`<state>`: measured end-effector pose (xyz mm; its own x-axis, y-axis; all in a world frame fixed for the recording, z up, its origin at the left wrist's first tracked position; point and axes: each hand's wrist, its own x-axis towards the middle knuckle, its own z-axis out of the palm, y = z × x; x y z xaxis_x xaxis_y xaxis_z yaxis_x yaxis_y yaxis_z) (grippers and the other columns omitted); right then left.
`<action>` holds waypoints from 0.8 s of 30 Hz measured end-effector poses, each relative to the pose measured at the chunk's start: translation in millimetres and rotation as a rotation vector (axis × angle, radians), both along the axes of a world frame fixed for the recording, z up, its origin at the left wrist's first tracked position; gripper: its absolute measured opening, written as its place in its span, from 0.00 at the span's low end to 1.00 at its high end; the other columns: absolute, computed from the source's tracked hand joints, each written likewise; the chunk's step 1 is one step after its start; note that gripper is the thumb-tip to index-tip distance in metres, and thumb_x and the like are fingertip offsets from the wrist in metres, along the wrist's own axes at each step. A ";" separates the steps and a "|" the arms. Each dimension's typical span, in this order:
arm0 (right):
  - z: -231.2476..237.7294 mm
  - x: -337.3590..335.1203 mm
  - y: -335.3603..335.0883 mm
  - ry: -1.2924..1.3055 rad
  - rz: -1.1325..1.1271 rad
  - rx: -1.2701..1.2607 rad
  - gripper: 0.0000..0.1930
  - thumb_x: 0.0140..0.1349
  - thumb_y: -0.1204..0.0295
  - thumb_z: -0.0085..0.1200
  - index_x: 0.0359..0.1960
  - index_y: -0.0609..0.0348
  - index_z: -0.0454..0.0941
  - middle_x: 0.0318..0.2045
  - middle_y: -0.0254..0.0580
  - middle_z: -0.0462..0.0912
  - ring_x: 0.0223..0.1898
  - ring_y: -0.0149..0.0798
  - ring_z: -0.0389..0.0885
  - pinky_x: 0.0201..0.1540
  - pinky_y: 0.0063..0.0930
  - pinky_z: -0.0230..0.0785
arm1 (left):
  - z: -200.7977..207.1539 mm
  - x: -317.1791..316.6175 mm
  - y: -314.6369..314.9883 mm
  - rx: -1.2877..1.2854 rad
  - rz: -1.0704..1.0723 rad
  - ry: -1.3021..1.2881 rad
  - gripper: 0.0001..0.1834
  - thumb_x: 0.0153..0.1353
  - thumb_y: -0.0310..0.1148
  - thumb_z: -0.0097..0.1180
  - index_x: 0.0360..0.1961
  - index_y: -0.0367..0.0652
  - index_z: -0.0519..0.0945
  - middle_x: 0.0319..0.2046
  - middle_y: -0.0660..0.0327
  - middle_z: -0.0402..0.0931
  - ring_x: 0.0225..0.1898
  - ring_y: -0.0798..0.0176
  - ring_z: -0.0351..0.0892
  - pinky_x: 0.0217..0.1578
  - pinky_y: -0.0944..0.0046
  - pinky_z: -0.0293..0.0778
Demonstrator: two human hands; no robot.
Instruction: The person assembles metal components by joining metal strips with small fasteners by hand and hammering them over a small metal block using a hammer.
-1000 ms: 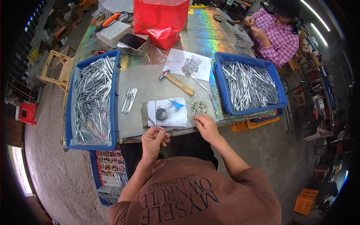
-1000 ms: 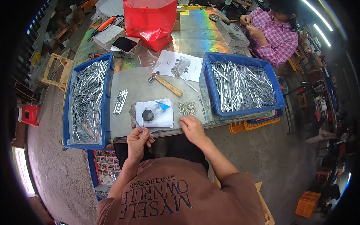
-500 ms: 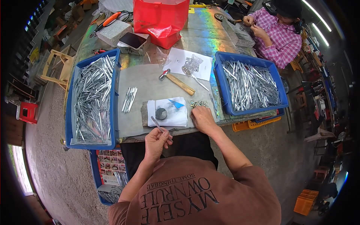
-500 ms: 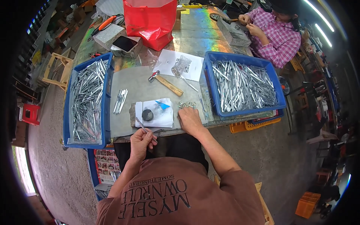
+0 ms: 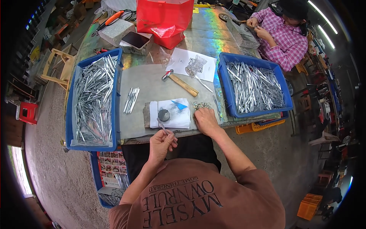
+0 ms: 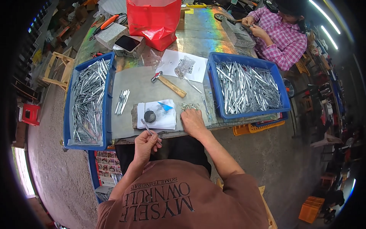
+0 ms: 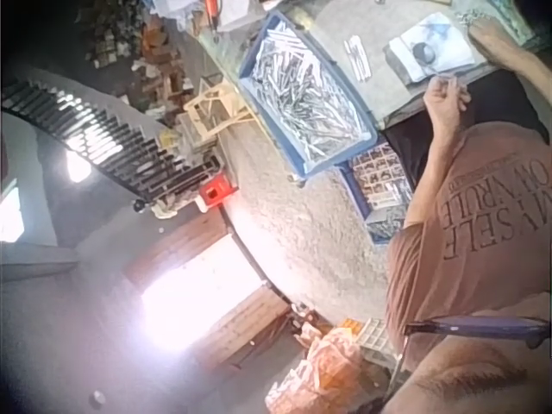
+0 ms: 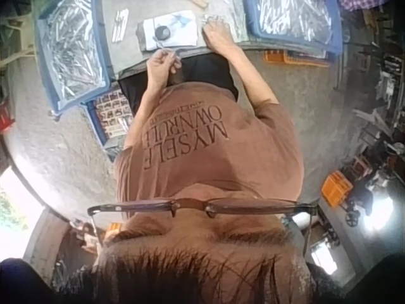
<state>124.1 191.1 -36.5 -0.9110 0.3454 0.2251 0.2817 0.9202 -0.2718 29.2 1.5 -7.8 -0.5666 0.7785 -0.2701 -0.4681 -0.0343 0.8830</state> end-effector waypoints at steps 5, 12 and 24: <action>-5.3 2.3 3.3 0.051 -0.038 -0.062 0.03 0.45 0.74 0.46 0.23 0.58 0.67 0.24 0.42 0.69 0.31 0.45 0.67 0.32 0.37 0.54 | -0.3 -0.8 -1.2 -0.012 0.007 0.011 0.08 0.53 0.32 0.50 0.29 0.37 0.70 0.21 0.60 0.73 0.16 0.75 0.70 0.13 0.81 0.61; -5.0 2.6 3.2 0.118 -0.066 -0.167 0.04 0.47 0.72 0.48 0.24 0.57 0.67 0.24 0.42 0.69 0.31 0.44 0.67 0.31 0.36 0.54 | -2.4 0.3 -0.1 0.004 -0.004 0.000 0.07 0.53 0.31 0.49 0.28 0.38 0.70 0.21 0.60 0.73 0.16 0.75 0.70 0.13 0.81 0.61; 2.3 -2.5 4.8 -0.114 -0.031 0.060 0.03 0.44 0.76 0.44 0.23 0.59 0.68 0.24 0.43 0.70 0.31 0.44 0.68 0.32 0.38 0.55 | -2.4 1.9 -1.1 0.004 0.002 -0.015 0.07 0.54 0.31 0.49 0.29 0.38 0.70 0.21 0.60 0.73 0.16 0.75 0.70 0.12 0.82 0.61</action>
<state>121.6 195.9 -34.2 -0.9210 0.3630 0.1415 0.3363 0.9241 -0.1813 31.1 0.4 -10.2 -0.5639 0.7785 -0.2755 -0.4810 -0.0385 0.8759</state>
